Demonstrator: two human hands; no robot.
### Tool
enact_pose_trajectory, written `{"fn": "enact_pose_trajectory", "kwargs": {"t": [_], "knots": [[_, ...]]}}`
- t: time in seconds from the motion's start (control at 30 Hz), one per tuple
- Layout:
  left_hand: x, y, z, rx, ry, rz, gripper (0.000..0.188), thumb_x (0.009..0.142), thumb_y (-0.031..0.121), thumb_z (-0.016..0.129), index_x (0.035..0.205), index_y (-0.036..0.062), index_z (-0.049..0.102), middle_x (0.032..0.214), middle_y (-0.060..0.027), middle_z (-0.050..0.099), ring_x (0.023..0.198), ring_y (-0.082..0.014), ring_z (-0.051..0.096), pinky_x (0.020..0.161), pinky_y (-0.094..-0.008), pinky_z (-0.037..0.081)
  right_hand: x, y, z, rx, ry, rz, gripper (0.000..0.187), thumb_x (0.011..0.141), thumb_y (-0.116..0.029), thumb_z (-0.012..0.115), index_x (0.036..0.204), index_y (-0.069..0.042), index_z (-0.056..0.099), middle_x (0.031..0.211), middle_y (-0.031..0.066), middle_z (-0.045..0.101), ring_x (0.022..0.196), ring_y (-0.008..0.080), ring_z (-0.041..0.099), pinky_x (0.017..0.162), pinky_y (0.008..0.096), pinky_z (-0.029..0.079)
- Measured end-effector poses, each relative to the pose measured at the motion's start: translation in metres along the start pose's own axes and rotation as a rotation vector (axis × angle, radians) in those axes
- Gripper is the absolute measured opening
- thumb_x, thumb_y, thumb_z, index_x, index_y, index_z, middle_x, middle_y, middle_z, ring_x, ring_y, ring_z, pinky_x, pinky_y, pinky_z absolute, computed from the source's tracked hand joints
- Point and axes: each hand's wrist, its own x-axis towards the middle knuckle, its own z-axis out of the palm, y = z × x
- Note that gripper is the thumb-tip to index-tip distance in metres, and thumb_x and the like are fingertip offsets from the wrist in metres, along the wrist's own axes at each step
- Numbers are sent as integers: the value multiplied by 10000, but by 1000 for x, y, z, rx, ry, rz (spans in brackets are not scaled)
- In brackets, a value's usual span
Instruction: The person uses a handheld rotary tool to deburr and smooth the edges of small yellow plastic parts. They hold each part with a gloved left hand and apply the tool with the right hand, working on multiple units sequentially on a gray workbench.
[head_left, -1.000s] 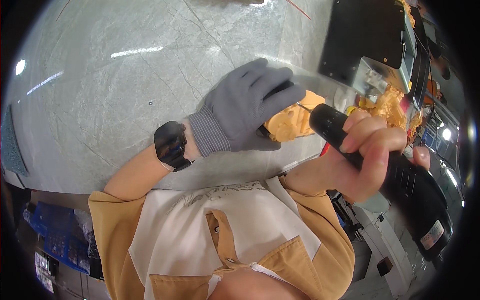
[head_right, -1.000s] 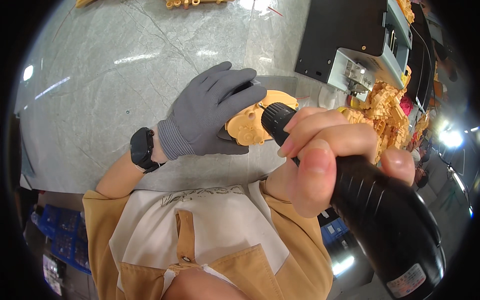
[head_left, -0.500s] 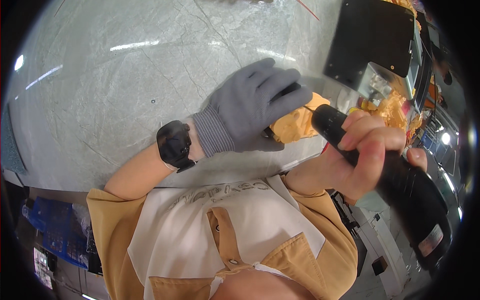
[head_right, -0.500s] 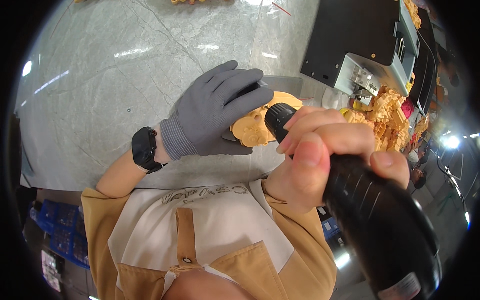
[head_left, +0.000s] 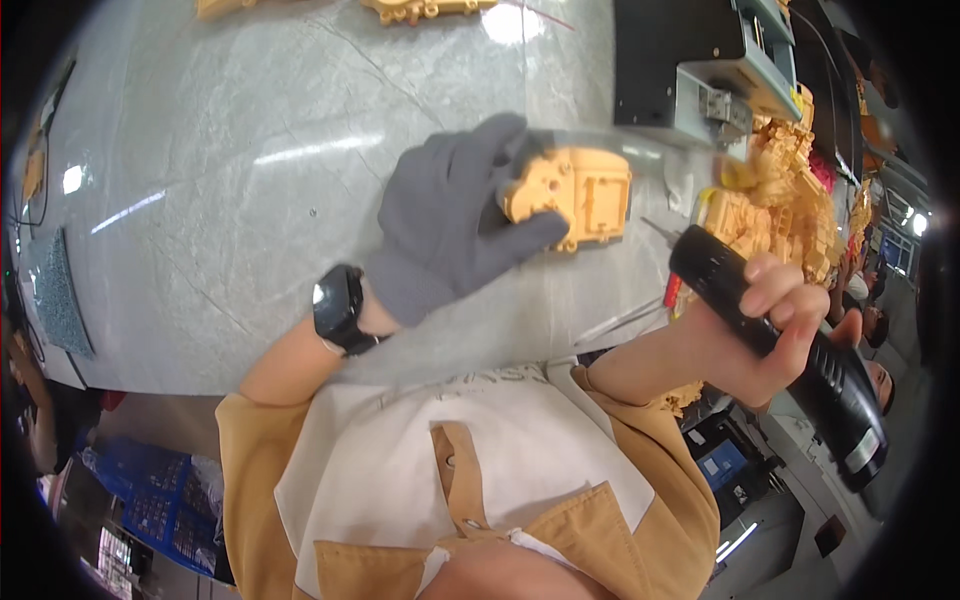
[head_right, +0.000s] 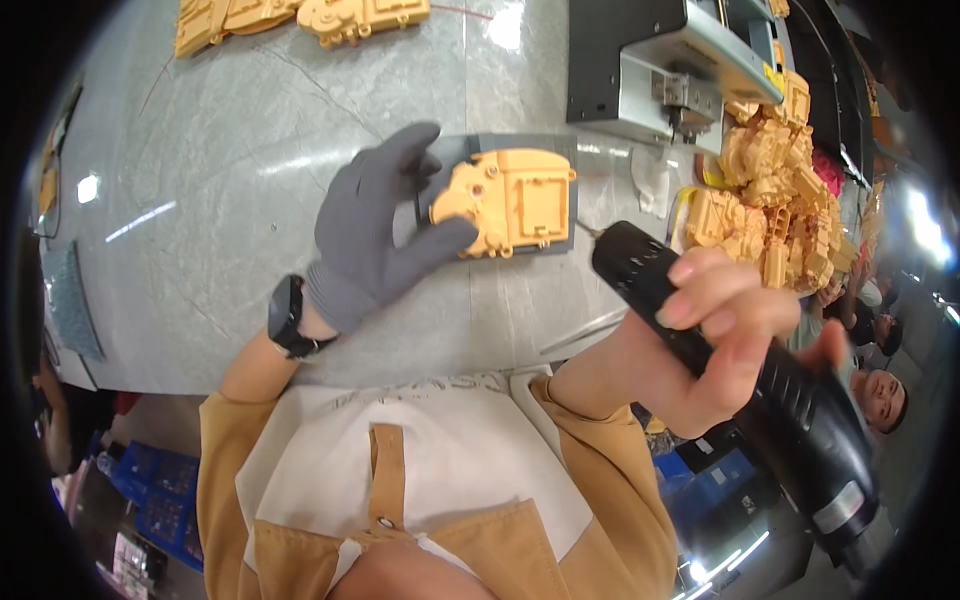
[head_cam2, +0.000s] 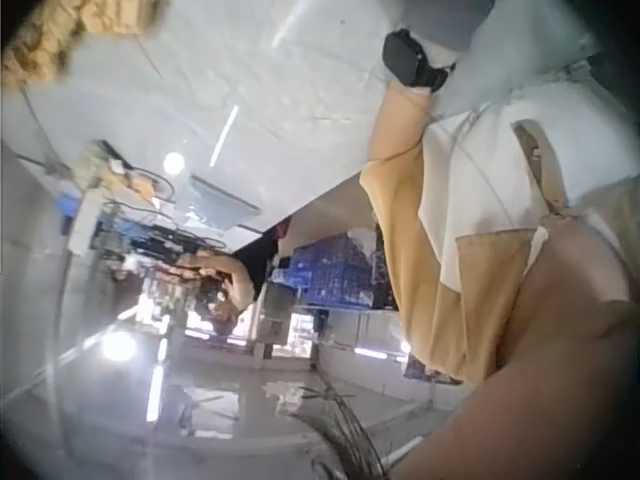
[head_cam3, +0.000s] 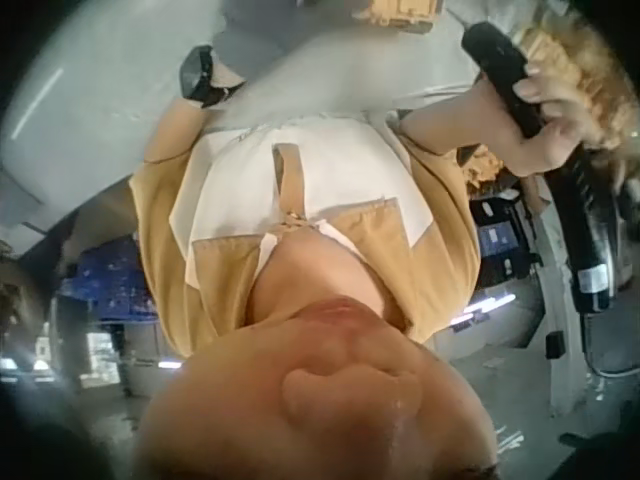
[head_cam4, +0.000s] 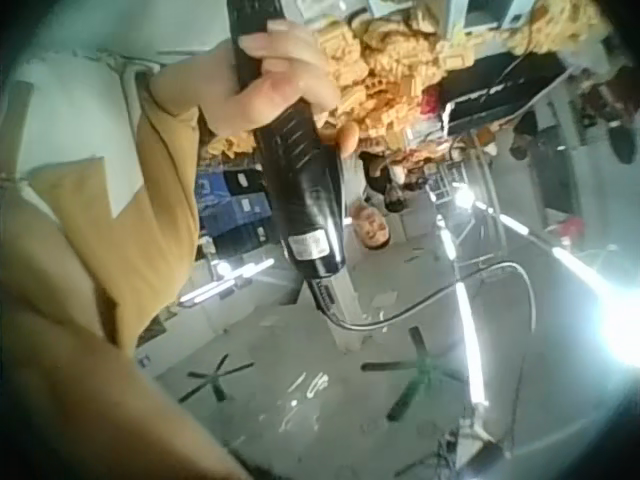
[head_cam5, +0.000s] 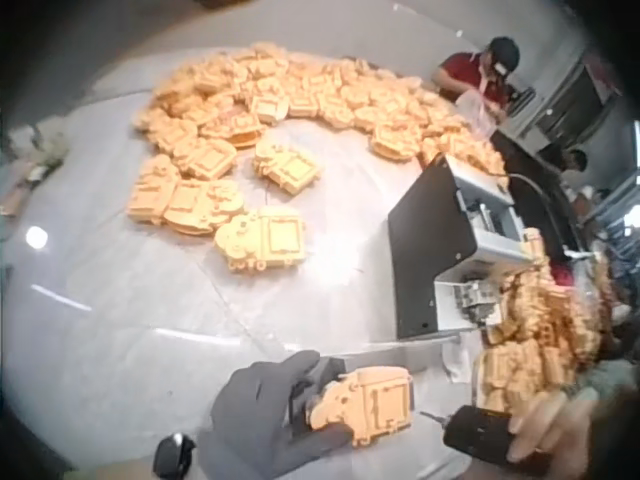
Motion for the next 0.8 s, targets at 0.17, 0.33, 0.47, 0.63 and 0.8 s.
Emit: {"fn": "enact_pose_trajectory", "kwargs": {"t": [0.17, 0.33, 0.47, 0.63, 0.8], "knots": [[30, 24, -1, 85, -346, -267, 563, 699, 201, 661, 1199, 36, 462, 898, -127, 596, 804, -233, 572, 732, -325, 467, -16, 7, -21, -311, 192, 65, 546, 748, -17, 484, 1238, -8, 242, 579, 71, 436, 469, 164, 461, 538, 357, 456], [25, 48, -29, -589, -42, -183, 516, 662, 116, 695, 1131, 25, 497, 977, -111, 576, 819, -192, 566, 717, -278, 456, -37, 20, -19, -342, 204, 75, 540, 743, -9, 486, 1223, 13, 239, 585, 87, 455, 466, 168, 477, 555, 359, 476], [5, 40, -49, -65, 204, 315, 450, 584, 72, 726, 1009, 115, 584, 925, -30, 566, 802, -206, 544, 637, -261, 439, -38, 25, -13, -373, 153, 73, 551, 742, -19, 491, 1217, 21, 215, 565, 90, 454, 465, 176, 477, 562, 362, 468], [-9, 31, -52, 44, 409, 499, 413, 595, 47, 712, 985, 120, 598, 942, -13, 543, 799, -210, 530, 651, -280, 460, -37, 24, -14, -384, 95, 86, 554, 743, -25, 495, 1215, 20, 208, 578, 93, 449, 467, 175, 471, 544, 364, 449], [-19, 26, -64, -235, 434, 276, 504, 652, 95, 732, 1099, 34, 507, 1049, -80, 534, 857, -227, 559, 736, -323, 504, -36, 24, -11, -399, 100, 109, 542, 742, 11, 503, 1216, 10, 239, 609, 94, 464, 482, 168, 468, 529, 357, 434]]}}
